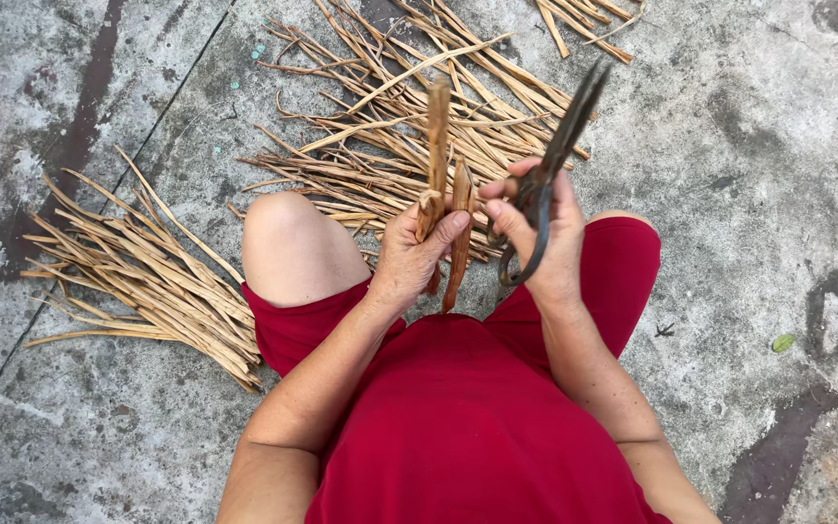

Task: The person sits on a concrete floor and uses shears to cut dried plant stems into shorter pieces. They repeatedly pick up stems, align them, and cut them, dropping the pieces onto a growing pile on the floor.

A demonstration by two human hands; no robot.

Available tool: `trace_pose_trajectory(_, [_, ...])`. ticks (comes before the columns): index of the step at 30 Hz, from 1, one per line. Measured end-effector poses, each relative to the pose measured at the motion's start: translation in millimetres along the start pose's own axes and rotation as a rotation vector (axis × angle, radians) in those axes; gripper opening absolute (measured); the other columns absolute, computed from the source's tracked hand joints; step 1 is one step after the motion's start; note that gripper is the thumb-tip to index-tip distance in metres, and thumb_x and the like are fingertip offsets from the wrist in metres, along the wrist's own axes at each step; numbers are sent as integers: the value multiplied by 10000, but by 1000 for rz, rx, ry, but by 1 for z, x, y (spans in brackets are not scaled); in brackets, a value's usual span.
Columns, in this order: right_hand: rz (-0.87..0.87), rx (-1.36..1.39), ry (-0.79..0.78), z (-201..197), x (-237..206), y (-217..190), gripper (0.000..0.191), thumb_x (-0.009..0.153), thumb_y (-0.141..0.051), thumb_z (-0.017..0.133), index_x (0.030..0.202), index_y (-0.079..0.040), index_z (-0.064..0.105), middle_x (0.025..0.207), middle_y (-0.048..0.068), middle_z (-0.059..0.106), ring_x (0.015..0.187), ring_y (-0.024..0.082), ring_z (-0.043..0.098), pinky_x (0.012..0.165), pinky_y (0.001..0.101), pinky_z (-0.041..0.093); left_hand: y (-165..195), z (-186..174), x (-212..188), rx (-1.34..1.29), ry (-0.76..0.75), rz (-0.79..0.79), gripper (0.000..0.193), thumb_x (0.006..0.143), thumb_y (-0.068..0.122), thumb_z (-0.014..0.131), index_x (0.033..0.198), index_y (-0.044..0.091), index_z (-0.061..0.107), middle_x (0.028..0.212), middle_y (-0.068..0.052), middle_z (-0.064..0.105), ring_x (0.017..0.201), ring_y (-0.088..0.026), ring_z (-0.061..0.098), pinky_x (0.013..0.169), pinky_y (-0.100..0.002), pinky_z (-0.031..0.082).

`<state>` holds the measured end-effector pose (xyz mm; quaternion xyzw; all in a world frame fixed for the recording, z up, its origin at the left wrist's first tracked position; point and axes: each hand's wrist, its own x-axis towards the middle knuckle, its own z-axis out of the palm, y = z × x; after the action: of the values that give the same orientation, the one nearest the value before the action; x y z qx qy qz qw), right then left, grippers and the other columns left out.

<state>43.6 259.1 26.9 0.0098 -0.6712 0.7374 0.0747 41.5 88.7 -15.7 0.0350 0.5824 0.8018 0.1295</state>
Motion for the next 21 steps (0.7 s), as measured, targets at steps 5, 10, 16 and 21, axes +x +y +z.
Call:
trace_pose_trajectory(5, [-86,138,-66,-4,19,-27,404,969,22,740,1307,-41,529,1170,133,744,966,111,685,798,232,576,-3,-4,2,12,-200,-51,254,1028,278,666,1155,65,718,959,21,743,858,-60,653,761,-225,534])
trace_pose_trajectory(10, [-135,141,-148,3,33,-36,411,968,39,774,1299,-55,550,1124,139,735,1097,216,771,903,337,674,-12,-5,2,-71,-294,-35,313,1013,338,689,1167,65,685,981,-4,736,943,-87,688,853,-265,567])
trace_pose_trajectory(16, [-2,302,-229,2,34,-29,451,946,56,782,1323,-46,557,1075,156,752,1071,265,762,939,362,647,-19,-19,2,-344,-463,-74,529,1026,530,673,1097,6,648,1221,-129,727,1063,-148,621,939,-301,512])
trace_pose_trajectory(21, [48,416,-282,-4,36,-25,488,910,42,796,1327,-33,554,1055,147,740,1014,260,760,908,363,642,-13,-19,1,-516,-344,-356,551,931,481,681,1263,43,635,1173,-106,698,1018,-141,633,904,-299,521])
